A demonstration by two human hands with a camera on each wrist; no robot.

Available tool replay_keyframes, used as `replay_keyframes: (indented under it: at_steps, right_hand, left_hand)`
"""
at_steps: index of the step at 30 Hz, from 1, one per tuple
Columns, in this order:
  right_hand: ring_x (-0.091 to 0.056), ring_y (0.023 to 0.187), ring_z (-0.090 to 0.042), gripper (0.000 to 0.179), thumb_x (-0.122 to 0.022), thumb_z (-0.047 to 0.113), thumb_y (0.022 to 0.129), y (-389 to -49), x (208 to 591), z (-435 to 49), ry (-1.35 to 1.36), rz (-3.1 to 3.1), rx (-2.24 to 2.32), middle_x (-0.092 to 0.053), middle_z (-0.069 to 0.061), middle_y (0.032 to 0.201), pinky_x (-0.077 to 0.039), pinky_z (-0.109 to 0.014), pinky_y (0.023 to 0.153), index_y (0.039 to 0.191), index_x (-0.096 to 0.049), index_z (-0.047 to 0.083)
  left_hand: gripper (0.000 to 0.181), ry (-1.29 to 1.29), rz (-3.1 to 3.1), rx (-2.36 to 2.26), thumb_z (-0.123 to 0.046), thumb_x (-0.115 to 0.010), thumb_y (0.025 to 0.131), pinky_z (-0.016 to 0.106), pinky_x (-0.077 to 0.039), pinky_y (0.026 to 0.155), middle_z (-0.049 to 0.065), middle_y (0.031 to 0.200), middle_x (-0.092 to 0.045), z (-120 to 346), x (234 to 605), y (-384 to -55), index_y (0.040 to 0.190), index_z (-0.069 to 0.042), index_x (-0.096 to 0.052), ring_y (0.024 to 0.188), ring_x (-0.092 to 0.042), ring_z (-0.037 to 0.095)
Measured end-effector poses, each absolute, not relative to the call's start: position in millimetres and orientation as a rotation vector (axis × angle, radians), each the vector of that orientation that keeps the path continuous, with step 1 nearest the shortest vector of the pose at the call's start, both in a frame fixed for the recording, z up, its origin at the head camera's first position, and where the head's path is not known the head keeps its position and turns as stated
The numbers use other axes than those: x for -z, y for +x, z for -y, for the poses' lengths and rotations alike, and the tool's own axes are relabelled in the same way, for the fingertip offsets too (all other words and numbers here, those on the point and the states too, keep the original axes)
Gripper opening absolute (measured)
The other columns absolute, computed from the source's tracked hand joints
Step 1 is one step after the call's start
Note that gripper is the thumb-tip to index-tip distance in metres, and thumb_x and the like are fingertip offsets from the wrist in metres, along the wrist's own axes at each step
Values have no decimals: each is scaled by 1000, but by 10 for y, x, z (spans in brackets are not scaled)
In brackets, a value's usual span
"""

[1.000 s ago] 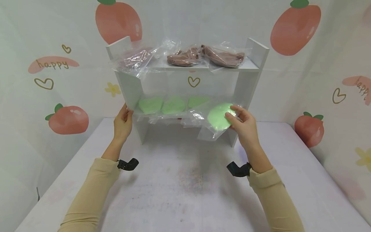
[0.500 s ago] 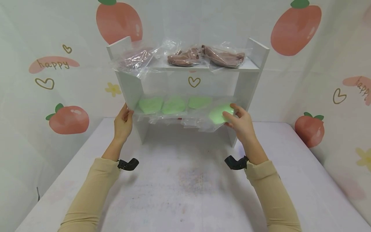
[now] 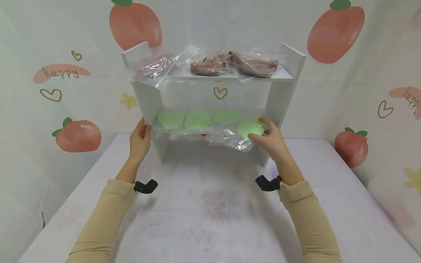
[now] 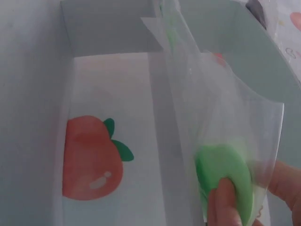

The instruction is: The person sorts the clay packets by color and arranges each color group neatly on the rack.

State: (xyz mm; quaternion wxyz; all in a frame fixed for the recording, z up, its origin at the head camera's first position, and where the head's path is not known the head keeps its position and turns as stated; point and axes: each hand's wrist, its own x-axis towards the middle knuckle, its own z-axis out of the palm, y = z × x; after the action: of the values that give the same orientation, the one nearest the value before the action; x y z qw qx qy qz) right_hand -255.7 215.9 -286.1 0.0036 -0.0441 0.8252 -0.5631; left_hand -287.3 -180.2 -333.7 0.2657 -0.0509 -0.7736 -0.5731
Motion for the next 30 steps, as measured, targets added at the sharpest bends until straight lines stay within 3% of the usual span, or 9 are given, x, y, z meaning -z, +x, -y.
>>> replay_keyframes:
  at_steps: [4,9,15,18,23,27,30]
  right_hand:
    - [-52,84,1,75,-67,26,86,-2569,2917,-2139,-43,-2672,1805,-33,-21,137,-49,-11,75,147,-25,13]
    - [-57,59,5,70,-69,22,85,-2602,2994,-2110,4,-2766,1876,-37,-24,137,-56,-12,64,142,-32,5]
    - [-56,53,14,51,-67,22,86,-2599,3044,-2105,39,-2881,1899,-39,-20,142,-50,-4,60,126,-49,-5]
    - [-55,57,18,45,-64,23,87,-2585,3051,-2111,46,-2924,1886,-43,-19,140,-46,0,61,120,-55,-6]
    - [-50,73,19,46,-64,26,87,-2559,3042,-2138,63,-2963,1816,-46,-17,139,-46,0,63,122,-57,-3]
    - [-50,82,9,48,-67,27,85,-2550,3028,-2166,70,-3007,1711,-44,-16,141,-45,-1,63,125,-57,1]
    - [-58,89,-8,46,-67,25,85,-2557,3028,-2177,47,-3059,1667,-44,-18,139,-44,-1,61,123,-58,1]
  left_hand:
    - [46,-135,2089,1545,-11,-45,98,41,-46,104,20,140,-46,1805,3344,-2879,143,-11,-37,124,-52,32]
    - [46,-136,2092,1547,-11,-44,99,41,-45,105,20,139,-48,1810,3353,-2887,144,-14,-36,125,-51,32]
    - [46,-147,2091,1549,-12,-44,99,42,-45,105,20,138,-48,1811,3360,-2890,144,-15,-37,125,-51,33]
    - [46,-140,2094,1544,-13,-44,99,42,-46,104,20,138,-49,1813,3369,-2892,144,-15,-37,124,-52,32]
    - [46,-130,2098,1529,-12,-45,98,41,-47,103,21,138,-48,1808,3368,-2892,143,-12,-37,123,-53,33]
    - [46,-140,2094,1525,-11,-45,98,42,-47,103,21,137,-49,1808,3366,-2890,144,-12,-37,122,-53,33]
    - [46,-146,2093,1529,-11,-44,98,42,-47,103,21,138,-48,1813,3370,-2891,144,-12,-36,123,-53,34]
